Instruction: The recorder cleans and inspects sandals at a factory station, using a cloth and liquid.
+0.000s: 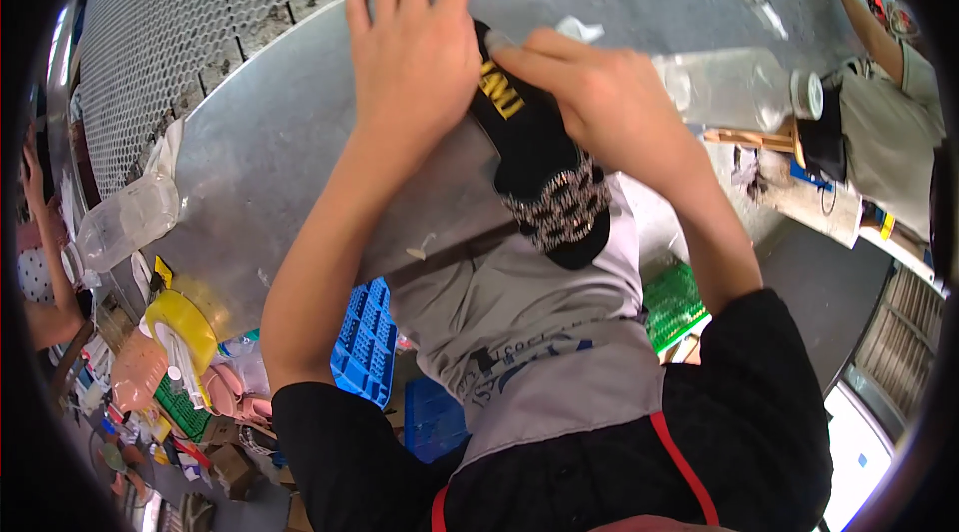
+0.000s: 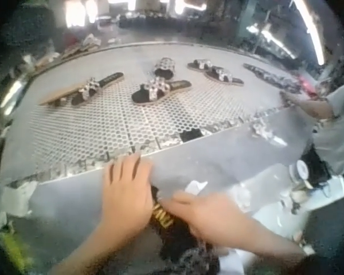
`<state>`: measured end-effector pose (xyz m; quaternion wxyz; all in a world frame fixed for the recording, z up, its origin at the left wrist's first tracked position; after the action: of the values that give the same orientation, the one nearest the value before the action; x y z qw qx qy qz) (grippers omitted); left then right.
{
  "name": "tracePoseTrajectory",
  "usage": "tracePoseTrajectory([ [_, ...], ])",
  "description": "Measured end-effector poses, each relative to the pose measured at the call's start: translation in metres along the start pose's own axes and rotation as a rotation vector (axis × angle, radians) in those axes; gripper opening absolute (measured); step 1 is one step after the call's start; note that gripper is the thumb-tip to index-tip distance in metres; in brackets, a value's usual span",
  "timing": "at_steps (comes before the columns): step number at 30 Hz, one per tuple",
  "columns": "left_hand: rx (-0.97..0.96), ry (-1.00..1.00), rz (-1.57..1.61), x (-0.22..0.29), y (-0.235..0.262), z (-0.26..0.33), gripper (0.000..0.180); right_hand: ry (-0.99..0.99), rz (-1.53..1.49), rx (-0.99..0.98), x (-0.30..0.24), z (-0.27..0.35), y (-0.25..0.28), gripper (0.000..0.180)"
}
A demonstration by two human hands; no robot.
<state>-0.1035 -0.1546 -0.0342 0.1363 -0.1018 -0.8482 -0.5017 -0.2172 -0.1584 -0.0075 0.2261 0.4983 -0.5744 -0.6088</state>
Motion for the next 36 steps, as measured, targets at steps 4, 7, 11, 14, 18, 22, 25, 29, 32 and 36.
tracePoseTrajectory([
  [4,0.044,0.002,-0.011,-0.006,0.003,-0.002,0.033,-0.049,-0.022,-0.083,0.004,0.012,-0.003,0.05],
  [7,0.027,-0.004,-0.006,-0.001,-0.001,-0.006,0.032,-0.006,-0.026,-0.015,0.008,0.003,0.0,0.05],
  [11,0.032,-0.027,-0.012,0.0,0.003,-0.004,0.031,0.012,-0.099,-0.035,0.006,0.008,-0.003,0.05],
  [14,0.031,-0.037,-0.044,-0.001,0.001,-0.003,0.032,-0.031,-0.091,-0.036,0.009,0.01,-0.003,0.048],
  [18,0.011,-0.024,0.034,0.0,0.009,-0.005,0.03,0.021,-0.083,-0.013,0.007,0.007,-0.005,0.047],
  [22,0.029,-0.03,0.062,0.003,0.013,-0.007,0.029,0.018,-0.108,-0.004,0.011,0.001,-0.004,0.046],
  [25,-0.028,0.028,0.101,-0.003,0.012,-0.005,0.029,0.012,-0.108,-0.013,0.007,0.012,-0.008,0.047],
  [29,0.013,-0.061,0.067,0.006,0.011,-0.007,0.03,-0.014,-0.118,-0.027,0.015,0.009,-0.008,0.046],
  [32,0.043,-0.023,0.087,-0.004,0.013,-0.005,0.03,0.058,-0.113,-0.007,0.008,0.001,-0.006,0.046],
  [36,0.045,-0.049,-0.023,-0.003,0.001,-0.002,0.033,-0.046,-0.145,-0.032,0.015,0.009,-0.007,0.045],
])
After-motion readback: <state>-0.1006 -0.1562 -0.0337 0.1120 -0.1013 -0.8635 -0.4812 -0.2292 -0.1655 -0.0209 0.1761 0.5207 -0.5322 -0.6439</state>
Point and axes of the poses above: each hand's wrist, its own z-axis away from the middle knuckle, its own y-axis out of the back of the hand, x = y × z, the point moved 10 cm from there along -z, towards the middle knuckle, and after that the axes turned 6 degrees about y, right-handed, at the moved point
